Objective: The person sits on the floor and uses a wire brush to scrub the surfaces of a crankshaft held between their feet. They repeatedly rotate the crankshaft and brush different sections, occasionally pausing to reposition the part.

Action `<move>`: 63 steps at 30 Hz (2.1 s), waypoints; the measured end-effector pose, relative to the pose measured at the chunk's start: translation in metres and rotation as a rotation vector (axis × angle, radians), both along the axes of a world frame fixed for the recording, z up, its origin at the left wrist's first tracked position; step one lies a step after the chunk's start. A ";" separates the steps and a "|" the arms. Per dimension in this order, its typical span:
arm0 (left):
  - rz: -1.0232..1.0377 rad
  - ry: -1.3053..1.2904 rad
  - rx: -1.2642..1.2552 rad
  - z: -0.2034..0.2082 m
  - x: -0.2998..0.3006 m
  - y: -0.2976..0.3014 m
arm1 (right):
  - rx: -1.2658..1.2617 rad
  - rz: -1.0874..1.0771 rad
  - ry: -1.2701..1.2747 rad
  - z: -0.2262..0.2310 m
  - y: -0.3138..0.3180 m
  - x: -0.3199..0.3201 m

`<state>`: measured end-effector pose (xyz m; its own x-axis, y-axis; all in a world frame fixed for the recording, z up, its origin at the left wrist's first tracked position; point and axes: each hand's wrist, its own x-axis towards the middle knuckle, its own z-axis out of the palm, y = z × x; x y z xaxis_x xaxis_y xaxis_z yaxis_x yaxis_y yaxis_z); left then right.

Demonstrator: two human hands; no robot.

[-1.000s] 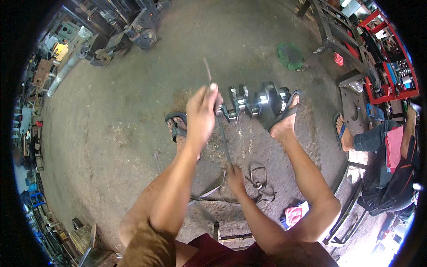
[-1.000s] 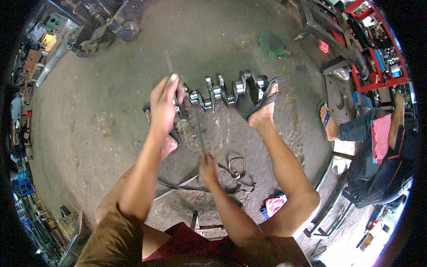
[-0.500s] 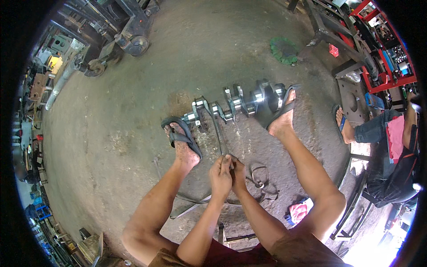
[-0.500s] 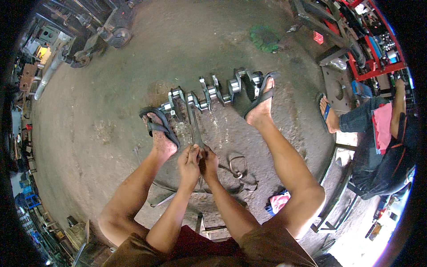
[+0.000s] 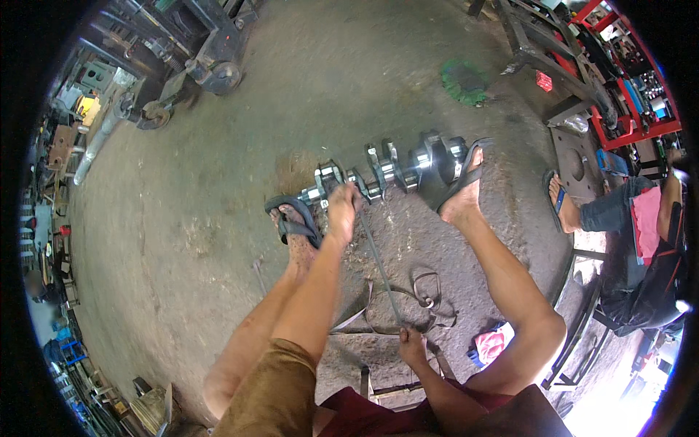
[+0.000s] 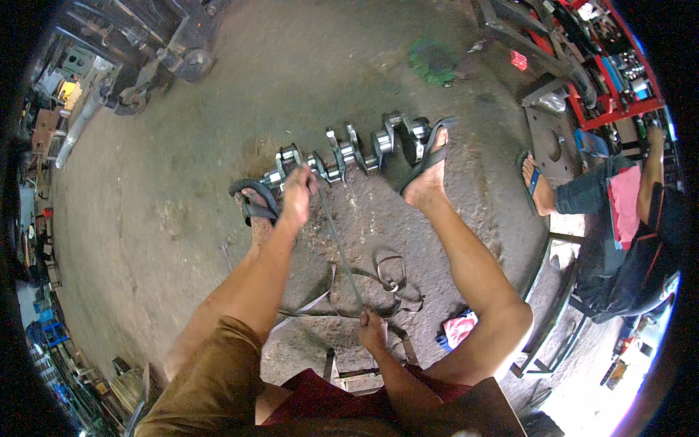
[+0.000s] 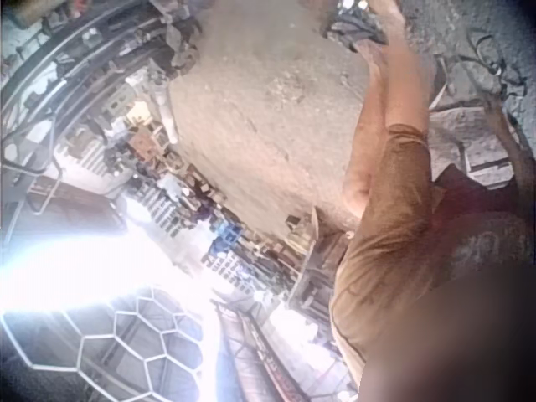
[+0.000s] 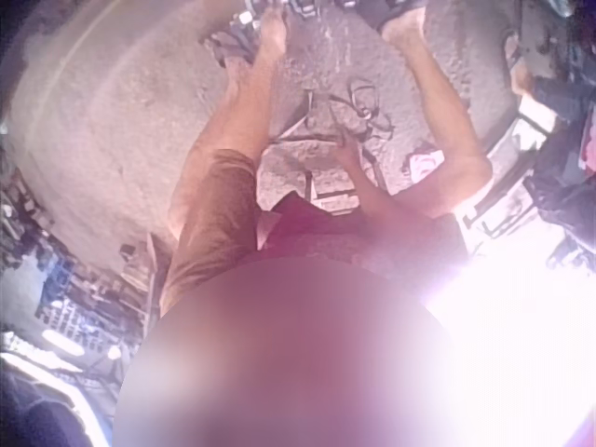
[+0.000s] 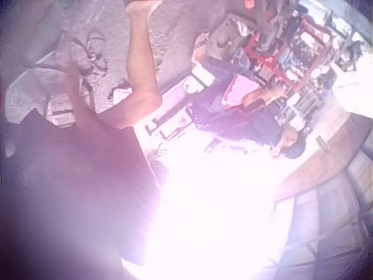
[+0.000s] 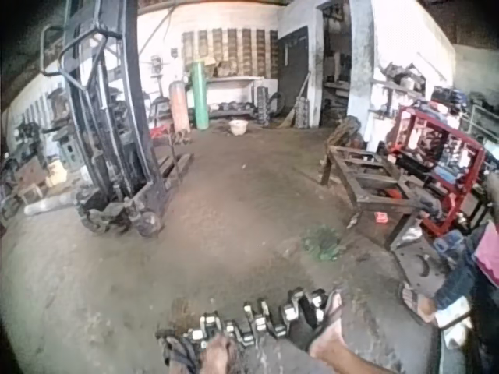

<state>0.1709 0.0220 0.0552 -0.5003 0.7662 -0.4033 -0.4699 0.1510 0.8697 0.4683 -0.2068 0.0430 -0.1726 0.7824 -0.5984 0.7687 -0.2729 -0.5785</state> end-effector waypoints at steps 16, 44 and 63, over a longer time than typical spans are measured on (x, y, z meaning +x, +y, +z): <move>0.082 0.142 -0.159 0.091 0.126 -0.131 | -0.160 -0.168 0.252 0.000 0.151 -0.123; -0.016 1.622 0.221 0.169 0.077 -0.083 | 0.095 -0.089 0.218 -0.039 0.148 -0.137; -0.014 0.327 -0.120 -0.014 0.096 -0.092 | 0.050 -0.113 0.165 0.037 0.089 -0.063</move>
<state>0.2670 -0.0703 0.0409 -0.6079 0.7307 -0.3109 -0.1668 0.2653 0.9496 0.4052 -0.1183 0.0803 -0.1749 0.8302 -0.5293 0.6283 -0.3197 -0.7092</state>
